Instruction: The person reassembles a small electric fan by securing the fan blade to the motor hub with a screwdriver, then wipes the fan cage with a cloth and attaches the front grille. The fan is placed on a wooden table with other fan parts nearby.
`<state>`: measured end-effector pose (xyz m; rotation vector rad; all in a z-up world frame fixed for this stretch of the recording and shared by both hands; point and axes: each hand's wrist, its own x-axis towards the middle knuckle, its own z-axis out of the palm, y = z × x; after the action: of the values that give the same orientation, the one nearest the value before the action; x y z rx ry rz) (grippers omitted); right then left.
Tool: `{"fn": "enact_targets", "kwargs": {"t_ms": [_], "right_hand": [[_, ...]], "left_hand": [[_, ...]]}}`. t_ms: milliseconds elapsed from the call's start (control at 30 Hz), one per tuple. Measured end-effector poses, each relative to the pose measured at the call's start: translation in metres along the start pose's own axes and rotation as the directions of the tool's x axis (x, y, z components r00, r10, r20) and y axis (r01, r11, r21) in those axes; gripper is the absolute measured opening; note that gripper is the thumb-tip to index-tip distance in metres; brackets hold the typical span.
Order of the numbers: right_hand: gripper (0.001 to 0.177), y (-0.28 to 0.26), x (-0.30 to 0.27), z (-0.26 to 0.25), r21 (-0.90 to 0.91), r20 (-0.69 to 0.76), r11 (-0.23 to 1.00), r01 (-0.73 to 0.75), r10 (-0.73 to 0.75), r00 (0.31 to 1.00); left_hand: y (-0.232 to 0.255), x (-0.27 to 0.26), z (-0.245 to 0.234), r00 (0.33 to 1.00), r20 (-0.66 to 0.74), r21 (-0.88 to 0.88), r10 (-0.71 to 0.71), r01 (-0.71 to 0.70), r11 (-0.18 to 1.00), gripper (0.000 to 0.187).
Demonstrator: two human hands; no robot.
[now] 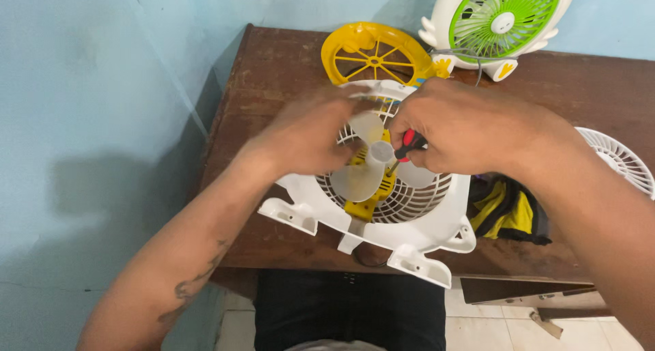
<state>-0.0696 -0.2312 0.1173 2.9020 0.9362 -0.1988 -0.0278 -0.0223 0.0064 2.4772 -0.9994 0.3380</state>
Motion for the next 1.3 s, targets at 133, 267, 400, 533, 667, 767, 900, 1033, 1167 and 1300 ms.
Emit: {"fn": "enact_targets", "kwargs": {"t_ms": [133,267,400,533,667,767,900,1033,1167,1300], "right_hand": [[0.024,-0.005,0.006,-0.001,0.038,0.049,0.999,0.018,-0.019,0.999],[0.025,0.002,0.010,-0.001,0.049,0.023,0.998,0.044,-0.045,0.999],[0.027,0.008,0.012,0.007,0.016,0.037,1.000,-0.021,0.021,0.999],[0.029,0.010,0.006,0.013,0.011,-0.107,1.000,0.008,-0.007,0.994],[0.028,0.008,0.007,0.021,-0.011,-0.124,0.998,-0.065,0.063,0.990],[0.027,0.006,0.012,0.026,0.006,-0.103,0.978,-0.208,0.207,0.973],[0.033,0.004,0.015,0.030,-0.010,-0.242,0.983,-0.181,0.173,0.955],[0.034,-0.003,0.007,0.024,0.008,-0.153,0.994,-0.112,0.112,0.982],[0.032,-0.013,-0.004,0.002,0.076,-0.013,0.997,-0.001,0.002,1.000],[0.025,-0.020,-0.003,-0.006,0.032,0.020,0.996,-0.084,0.083,0.996]], "left_hand": [[0.033,0.002,0.020,0.954,0.291,-0.090,0.065,-0.041,0.995,0.078],[0.026,0.004,0.023,0.951,0.266,-0.135,0.161,-0.129,0.982,0.085],[0.024,0.004,0.027,0.940,0.327,-0.088,0.093,-0.067,0.994,0.085],[0.027,0.008,0.031,0.956,0.293,-0.099,-0.032,0.063,0.993,0.067],[0.021,0.015,0.034,0.998,0.060,-0.350,0.014,0.008,0.937,0.055],[0.017,0.017,0.036,0.993,-0.073,-0.597,0.096,-0.120,0.793,0.049],[0.017,0.019,0.043,0.991,-0.114,-0.799,0.068,-0.132,0.587,0.064],[0.014,0.022,0.049,1.000,0.002,-0.845,0.026,-0.012,0.534,0.073],[0.015,0.020,0.050,0.999,-0.027,-0.850,-0.020,-0.012,0.526,0.071],[0.024,0.018,0.049,0.989,-0.140,-0.829,-0.037,-0.096,0.551,0.080]]}}
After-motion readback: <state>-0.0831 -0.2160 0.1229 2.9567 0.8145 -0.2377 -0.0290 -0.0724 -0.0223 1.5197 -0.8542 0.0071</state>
